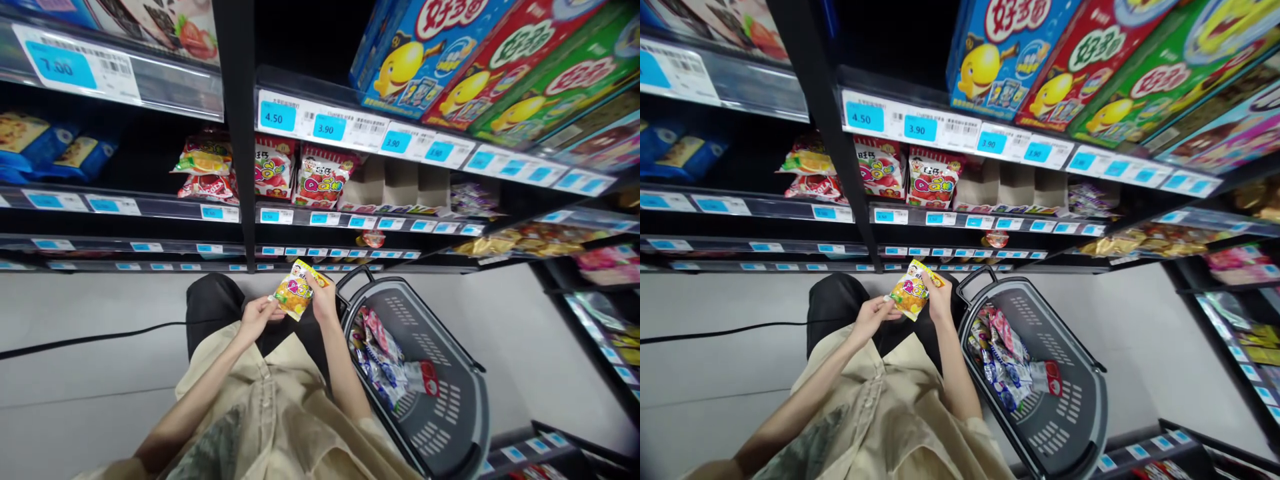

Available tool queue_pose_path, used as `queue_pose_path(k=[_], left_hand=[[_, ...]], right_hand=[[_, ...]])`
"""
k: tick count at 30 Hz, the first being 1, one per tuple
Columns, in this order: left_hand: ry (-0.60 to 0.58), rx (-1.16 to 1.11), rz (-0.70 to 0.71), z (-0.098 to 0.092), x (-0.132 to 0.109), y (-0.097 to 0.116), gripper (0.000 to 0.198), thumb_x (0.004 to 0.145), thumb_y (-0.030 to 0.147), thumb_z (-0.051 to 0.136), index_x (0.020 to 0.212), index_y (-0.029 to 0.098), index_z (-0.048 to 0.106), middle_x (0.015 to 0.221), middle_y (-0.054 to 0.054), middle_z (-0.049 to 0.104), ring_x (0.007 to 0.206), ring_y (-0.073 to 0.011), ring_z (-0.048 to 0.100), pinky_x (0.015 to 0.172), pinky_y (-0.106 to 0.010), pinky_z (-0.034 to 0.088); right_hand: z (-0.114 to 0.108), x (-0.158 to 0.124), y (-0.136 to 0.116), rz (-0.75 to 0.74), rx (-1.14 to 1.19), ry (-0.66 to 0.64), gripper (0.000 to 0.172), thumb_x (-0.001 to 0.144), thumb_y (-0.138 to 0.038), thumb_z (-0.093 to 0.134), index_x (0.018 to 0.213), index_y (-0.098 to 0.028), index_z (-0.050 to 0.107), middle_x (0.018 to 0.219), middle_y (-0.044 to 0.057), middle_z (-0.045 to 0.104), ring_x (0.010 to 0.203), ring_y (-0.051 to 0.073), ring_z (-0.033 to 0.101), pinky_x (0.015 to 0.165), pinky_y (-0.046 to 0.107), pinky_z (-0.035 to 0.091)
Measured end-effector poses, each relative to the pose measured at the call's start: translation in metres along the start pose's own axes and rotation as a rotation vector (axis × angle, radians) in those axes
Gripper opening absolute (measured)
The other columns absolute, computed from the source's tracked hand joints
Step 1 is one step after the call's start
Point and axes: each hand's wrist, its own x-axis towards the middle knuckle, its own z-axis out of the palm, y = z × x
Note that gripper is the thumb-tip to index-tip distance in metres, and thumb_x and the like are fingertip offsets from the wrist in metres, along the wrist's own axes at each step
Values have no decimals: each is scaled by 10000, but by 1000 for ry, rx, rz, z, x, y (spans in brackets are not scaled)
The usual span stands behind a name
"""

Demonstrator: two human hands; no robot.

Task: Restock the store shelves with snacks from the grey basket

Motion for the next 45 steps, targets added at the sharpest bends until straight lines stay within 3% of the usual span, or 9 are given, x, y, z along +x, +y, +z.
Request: queue_pose_path(k=[8,20,25,28,32,35,41,43,45], left_hand=[[-10,35,76,-2,-10,3,621,681,712,833,824,113,751,718,-129,787,715,-325,795,715,-430,674],[-24,12,97,9,-10,-2,615,660,740,823,763,138,743,705,-141,787,649,-312,774,683,-437,653],[-1,350,365,29,-10,14,477,943,592,599,737,186,741,719,-99,789,677,-268,774,697,-378,625],[-24,743,666,48,-2,27,413,1041,363,463,798,193,750,783,-90,788,705,-226,756,708,-333,595],[-275,1226,1089,84,15,44,331,978,107,409,981,169,734,898,-107,772,849,-236,748,771,-335,582],[-451,1405,1306,115,28,55,264,920,52,495,1033,159,708,997,-118,765,976,-245,728,851,-341,568],[-776,1536,1490,184,60,87,150,938,72,594,1000,153,705,970,-116,758,1039,-239,687,810,-328,535],[-968,1484,1543,210,77,107,96,972,164,624,988,178,717,986,-96,761,1075,-220,677,835,-307,529],[-1045,1419,1565,239,97,128,154,1005,303,623,1047,197,727,1041,-81,761,1104,-207,668,900,-301,524]], right_hand=[[3,-3,-1,9,59,52,390,596,-462,953,785,-172,774,768,35,770,673,194,677,655,316,552],[-10,-7,-5,4,65,37,420,612,-450,953,861,-163,775,832,54,786,786,242,728,743,361,585],[-30,8,-7,-21,79,83,473,676,-504,903,993,-189,752,1028,71,788,932,238,731,781,341,583],[-48,14,-13,-11,112,86,553,684,-538,890,1129,-270,701,1206,55,756,1081,241,714,866,382,591],[-73,3,-26,111,138,-138,610,728,-635,836,1213,-299,679,1325,84,716,1185,287,687,946,464,581],[-90,-5,-39,138,191,-264,651,752,-683,793,1247,-275,684,1373,115,694,1254,311,651,1014,488,552],[-134,4,-73,-102,204,-63,666,682,-507,900,1261,-269,672,1233,78,750,1191,259,680,1033,426,554],[-150,12,-89,-175,217,62,676,639,-428,934,1233,-253,661,1135,49,766,1083,222,715,983,384,580],[-164,21,-107,-240,250,201,666,601,-381,955,1173,-239,644,1036,12,763,981,189,734,931,361,602]])
